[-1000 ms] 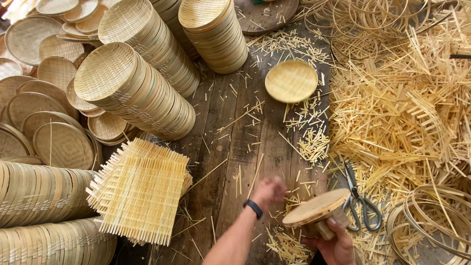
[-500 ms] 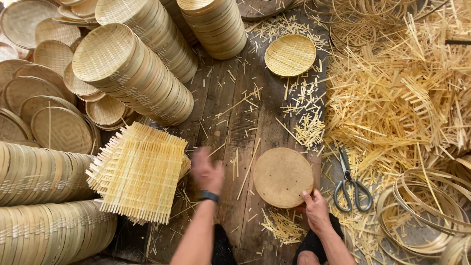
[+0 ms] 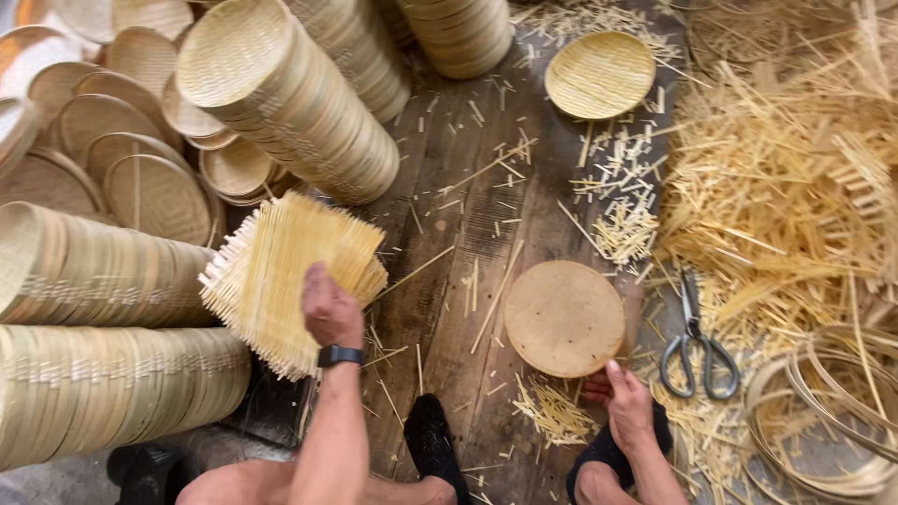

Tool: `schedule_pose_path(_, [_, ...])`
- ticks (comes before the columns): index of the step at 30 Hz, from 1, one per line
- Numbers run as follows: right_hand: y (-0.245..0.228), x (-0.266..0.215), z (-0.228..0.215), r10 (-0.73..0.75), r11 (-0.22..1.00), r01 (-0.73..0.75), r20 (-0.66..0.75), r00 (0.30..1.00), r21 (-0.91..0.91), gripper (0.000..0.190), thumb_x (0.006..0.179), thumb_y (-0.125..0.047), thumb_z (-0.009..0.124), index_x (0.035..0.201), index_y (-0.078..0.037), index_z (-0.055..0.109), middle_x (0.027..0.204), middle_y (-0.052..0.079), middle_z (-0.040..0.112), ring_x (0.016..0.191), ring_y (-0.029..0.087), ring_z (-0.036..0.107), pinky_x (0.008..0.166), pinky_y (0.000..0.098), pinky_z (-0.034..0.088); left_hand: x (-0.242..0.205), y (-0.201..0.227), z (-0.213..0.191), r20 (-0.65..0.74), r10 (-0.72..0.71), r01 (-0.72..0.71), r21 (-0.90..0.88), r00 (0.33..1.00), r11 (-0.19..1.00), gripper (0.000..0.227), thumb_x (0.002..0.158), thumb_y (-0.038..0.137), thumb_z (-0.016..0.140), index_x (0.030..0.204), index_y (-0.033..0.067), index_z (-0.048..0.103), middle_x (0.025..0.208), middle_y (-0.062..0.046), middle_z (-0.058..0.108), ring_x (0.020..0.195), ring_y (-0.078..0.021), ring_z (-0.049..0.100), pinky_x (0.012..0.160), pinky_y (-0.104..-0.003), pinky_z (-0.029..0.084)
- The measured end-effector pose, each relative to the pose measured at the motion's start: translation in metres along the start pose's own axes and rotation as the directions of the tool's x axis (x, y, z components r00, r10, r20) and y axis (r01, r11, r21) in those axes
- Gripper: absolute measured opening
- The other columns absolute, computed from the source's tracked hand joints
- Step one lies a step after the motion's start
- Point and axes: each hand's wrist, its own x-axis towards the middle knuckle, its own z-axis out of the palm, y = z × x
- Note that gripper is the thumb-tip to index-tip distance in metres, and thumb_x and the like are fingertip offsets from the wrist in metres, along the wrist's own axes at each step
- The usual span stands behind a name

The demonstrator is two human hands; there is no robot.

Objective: The person assembles bamboo steamer bases by fitting circular bamboo frames onto woven mats, trimming the excess woven material with shears, and securing the mat to the frame.

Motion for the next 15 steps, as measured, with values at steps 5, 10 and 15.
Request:
schedule_pose_path(5, [-0.009,-0.002,-0.006,-0.244,0.969,0.247,-0.197,0.95,-0.011,0.039,0.107,-0.035,0.055,0.117,0.001,0.066,0.089,0.011,0.066,0.075,0.021,0.064,0.065,0.0329,0.053,-0.062,0.116,-0.03,0.041,0.436,-0.391,-0.37,0.899,0.842,0.06,0.081,-0.015,0.052,0.139,-0.0011,0.058,0.142,-0.021,0.061,0.135,-0.0336,0.058,0.117,-0.048,0.043])
schedule_pose_path(10, [-0.061,0.012,-0.011,-0.124,0.93,0.071,0.126,0.984,0.361,0.049,0.102,-0.043,0.054,0.12,0.0,0.067,0.095,0.006,0.07,0.081,0.013,0.068,0.073,0.0277,0.058,-0.165,0.191,-0.031,0.164,0.883,-0.616,-0.66,0.441,0.43,0.067,0.09,-0.013,0.051,0.15,0.0153,0.056,0.16,-0.011,0.05,0.152,-0.0225,0.043,0.13,-0.043,0.028])
schedule_pose_path(15, [-0.085,0.013,0.011,-0.138,0.974,0.14,0.024,0.99,-0.177,0.03,0.089,-0.007,0.073,0.117,0.0,0.063,0.105,0.008,0.073,0.09,0.014,0.069,0.082,0.0273,0.058,-0.171,0.204,-0.036,0.408,0.886,-0.267,-0.848,0.221,0.457,0.065,0.085,0.02,0.071,0.147,0.0118,0.052,0.157,-0.016,0.043,0.148,-0.031,0.036,0.123,-0.048,0.024])
